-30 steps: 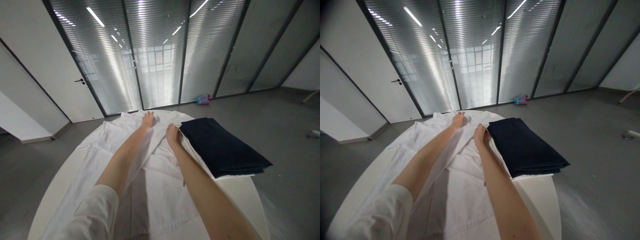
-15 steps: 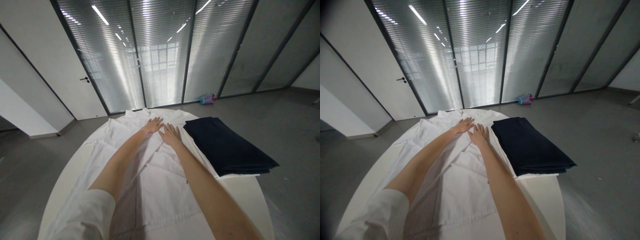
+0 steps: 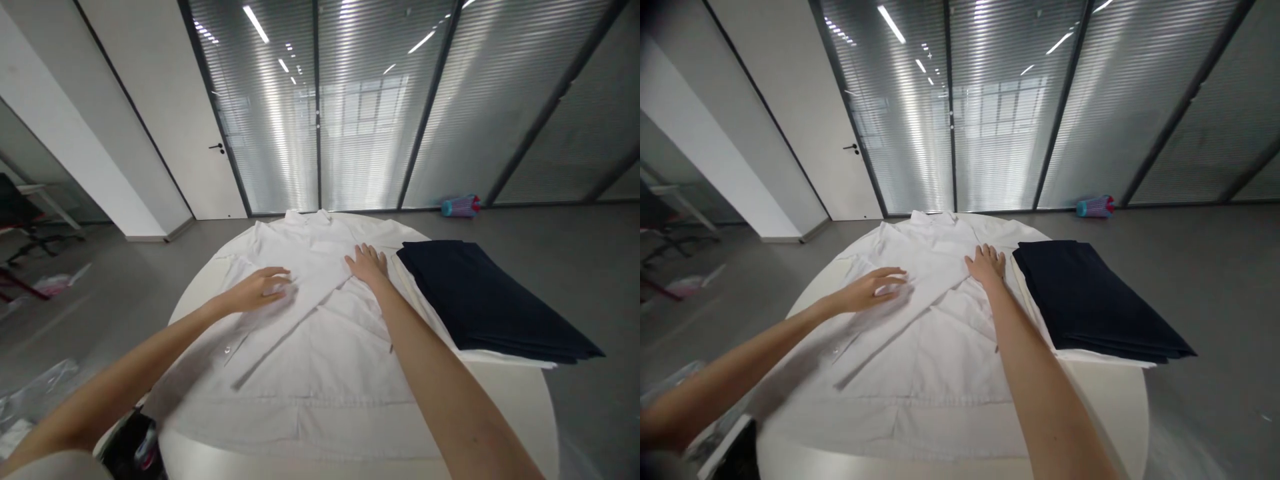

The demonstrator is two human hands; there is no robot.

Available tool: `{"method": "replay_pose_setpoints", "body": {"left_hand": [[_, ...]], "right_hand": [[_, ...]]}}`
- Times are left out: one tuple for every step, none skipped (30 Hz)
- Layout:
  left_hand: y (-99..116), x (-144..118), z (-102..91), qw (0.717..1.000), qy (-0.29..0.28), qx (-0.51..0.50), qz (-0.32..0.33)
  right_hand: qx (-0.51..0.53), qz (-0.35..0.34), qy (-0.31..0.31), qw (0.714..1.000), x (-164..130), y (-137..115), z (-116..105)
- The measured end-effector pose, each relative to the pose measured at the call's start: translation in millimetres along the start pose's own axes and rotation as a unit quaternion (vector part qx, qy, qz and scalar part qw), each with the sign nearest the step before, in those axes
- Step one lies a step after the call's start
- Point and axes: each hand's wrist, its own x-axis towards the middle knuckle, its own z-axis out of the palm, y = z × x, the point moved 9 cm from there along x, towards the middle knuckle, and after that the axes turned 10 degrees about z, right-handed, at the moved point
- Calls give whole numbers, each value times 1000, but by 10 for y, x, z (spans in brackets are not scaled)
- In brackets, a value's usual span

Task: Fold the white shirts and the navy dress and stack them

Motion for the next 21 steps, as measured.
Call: {"method": "replay_pose_setpoints", "body": {"left_hand": [[144, -209, -39, 1000, -10, -8, -7], [290, -399, -71, 1000, -18, -11, -13], [432, -569, -95, 1000, -25, -11, -14], [556, -721, -109, 999, -30, -10, -15], [641, -857, -121, 999, -29, -8, -22], [668, -983, -135, 999, -20, -8, -44], [629, -1106, -154, 996, -2, -8, -86], [536, -1232, -175, 990, 23, -9, -141], [412, -1361, -185, 978, 48, -11, -203], [281, -1483, -174, 963, 67, -18, -261], [164, -1582, -139, 948, 77, -30, -306], [70, -1647, -82, 937, 78, -48, -336], [4, -1678, -21, 931, 75, -68, -351], [-38, -1685, 35, 927, 73, -91, -357], [-61, -1678, 78, 923, 76, -114, -359], [-70, -1665, 103, 920, 85, -137, -359], [-70, -1653, 119, 915, 95, -160, -358], [-67, -1645, 126, 908, 107, -187, -358], [-65, -1646, 128, 899, 122, -220, -360], [-67, -1655, 131, 886, 136, -254, -363], [-73, -1669, 137, 873, 145, -284, -368]], "right_hand": [[-3, -1, 1, 1000, 0, -3, -1], [-6, 0, 2, 1000, 0, -6, -1], [-8, 0, 2, 1000, 1, -8, 0], [-10, 0, 2, 1000, 1, -10, 0], [-10, 1, 3, 1000, 1, -12, 0], [-10, 1, 5, 1000, 2, -14, 0], [-10, 1, 5, 1000, 3, -15, 2], [-10, 1, 5, 1000, 5, -15, 6], [-10, 1, 4, 1000, 8, -14, 12], [-11, 1, 4, 1000, 12, -13, 18], [-11, 1, 4, 1000, 16, -12, 24], [-12, 0, 5, 1000, 21, -11, 29], [-12, 0, 6, 1000, 25, -10, 34], [-14, 0, 7, 1000, 30, -7, 38], [-16, 1, 8, 1000, 33, -4, 42], [-17, 1, 9, 1000, 36, -2, 46], [-19, 1, 10, 1000, 38, -1, 48], [-20, 1, 10, 1000, 41, 0, 50], [-20, 1, 10, 1000, 43, 1, 52], [-20, 1, 10, 1000, 47, 1, 54], [-20, 1, 9, 1000, 51, 0, 57]]}}
